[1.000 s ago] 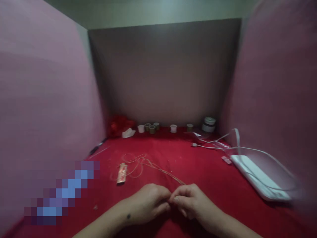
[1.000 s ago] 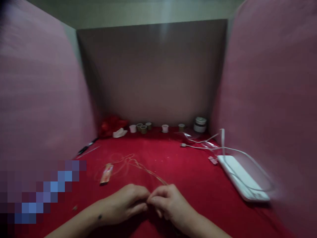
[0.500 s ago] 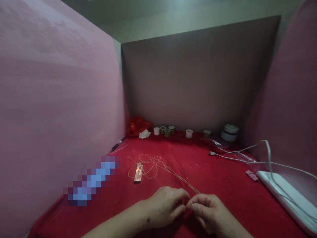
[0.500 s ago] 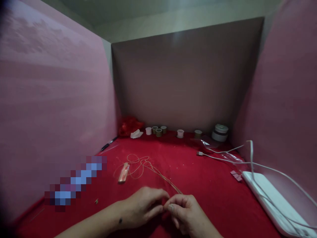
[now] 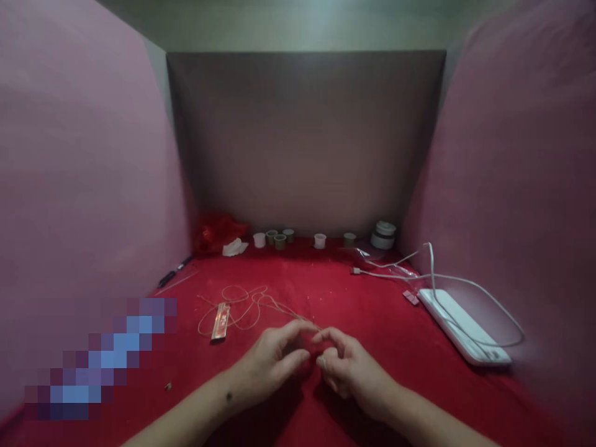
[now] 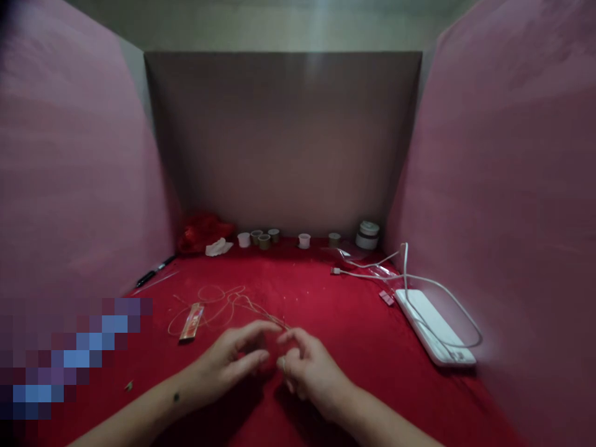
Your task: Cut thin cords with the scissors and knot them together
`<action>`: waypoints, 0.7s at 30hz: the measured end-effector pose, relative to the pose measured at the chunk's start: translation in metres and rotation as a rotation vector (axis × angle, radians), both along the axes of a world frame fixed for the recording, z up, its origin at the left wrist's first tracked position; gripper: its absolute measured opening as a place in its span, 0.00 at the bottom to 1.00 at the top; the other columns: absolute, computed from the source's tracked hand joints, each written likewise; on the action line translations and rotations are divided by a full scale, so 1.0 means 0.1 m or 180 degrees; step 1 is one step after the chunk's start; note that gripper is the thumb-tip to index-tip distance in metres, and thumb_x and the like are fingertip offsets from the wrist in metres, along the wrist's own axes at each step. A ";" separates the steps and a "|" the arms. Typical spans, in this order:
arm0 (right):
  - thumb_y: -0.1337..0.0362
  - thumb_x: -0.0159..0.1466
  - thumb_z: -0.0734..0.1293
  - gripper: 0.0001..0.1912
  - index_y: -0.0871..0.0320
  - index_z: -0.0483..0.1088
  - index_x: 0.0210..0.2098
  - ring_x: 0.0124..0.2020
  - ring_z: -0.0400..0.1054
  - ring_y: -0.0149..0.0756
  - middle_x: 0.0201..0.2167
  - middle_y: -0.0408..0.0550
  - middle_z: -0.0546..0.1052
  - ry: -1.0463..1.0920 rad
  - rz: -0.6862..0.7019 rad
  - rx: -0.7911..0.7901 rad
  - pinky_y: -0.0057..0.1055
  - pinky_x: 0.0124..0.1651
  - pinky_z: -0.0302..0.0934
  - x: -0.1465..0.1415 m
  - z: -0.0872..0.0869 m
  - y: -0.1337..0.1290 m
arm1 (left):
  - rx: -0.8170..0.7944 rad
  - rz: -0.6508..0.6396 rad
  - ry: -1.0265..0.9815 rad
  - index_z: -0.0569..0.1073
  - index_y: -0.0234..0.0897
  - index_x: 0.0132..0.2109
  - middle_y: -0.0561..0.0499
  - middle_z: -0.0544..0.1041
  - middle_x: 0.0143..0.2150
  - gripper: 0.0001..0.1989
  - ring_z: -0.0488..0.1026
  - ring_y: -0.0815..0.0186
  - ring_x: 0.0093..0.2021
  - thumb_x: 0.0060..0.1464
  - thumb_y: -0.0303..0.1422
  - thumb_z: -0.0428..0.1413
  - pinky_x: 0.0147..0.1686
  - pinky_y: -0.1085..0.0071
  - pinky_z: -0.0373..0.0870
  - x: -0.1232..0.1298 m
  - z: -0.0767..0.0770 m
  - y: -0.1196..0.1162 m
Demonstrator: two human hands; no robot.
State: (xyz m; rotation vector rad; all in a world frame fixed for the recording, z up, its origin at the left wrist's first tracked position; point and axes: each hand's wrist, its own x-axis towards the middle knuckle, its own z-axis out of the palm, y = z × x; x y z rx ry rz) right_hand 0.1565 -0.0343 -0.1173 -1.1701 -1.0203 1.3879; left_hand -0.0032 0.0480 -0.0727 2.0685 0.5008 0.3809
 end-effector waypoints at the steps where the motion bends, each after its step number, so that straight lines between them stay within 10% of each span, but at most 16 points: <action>1: 0.62 0.53 0.64 0.18 0.61 0.59 0.41 0.10 0.46 0.21 0.11 0.31 0.59 -0.0045 0.0014 0.0010 0.19 0.13 0.38 0.01 0.01 -0.01 | -0.0088 -0.0061 0.0002 0.64 0.38 0.51 0.53 0.71 0.32 0.16 0.66 0.71 0.31 0.55 0.30 0.48 0.31 0.75 0.62 0.00 0.00 0.00; 21: 0.68 0.50 0.59 0.19 0.62 0.62 0.42 0.10 0.46 0.20 0.11 0.31 0.58 0.0228 0.0000 0.0045 0.19 0.13 0.41 0.01 0.04 0.00 | -0.0470 -0.0259 0.0086 0.61 0.39 0.56 0.54 0.69 0.30 0.20 0.66 0.71 0.29 0.56 0.32 0.48 0.31 0.75 0.63 0.05 -0.17 -0.02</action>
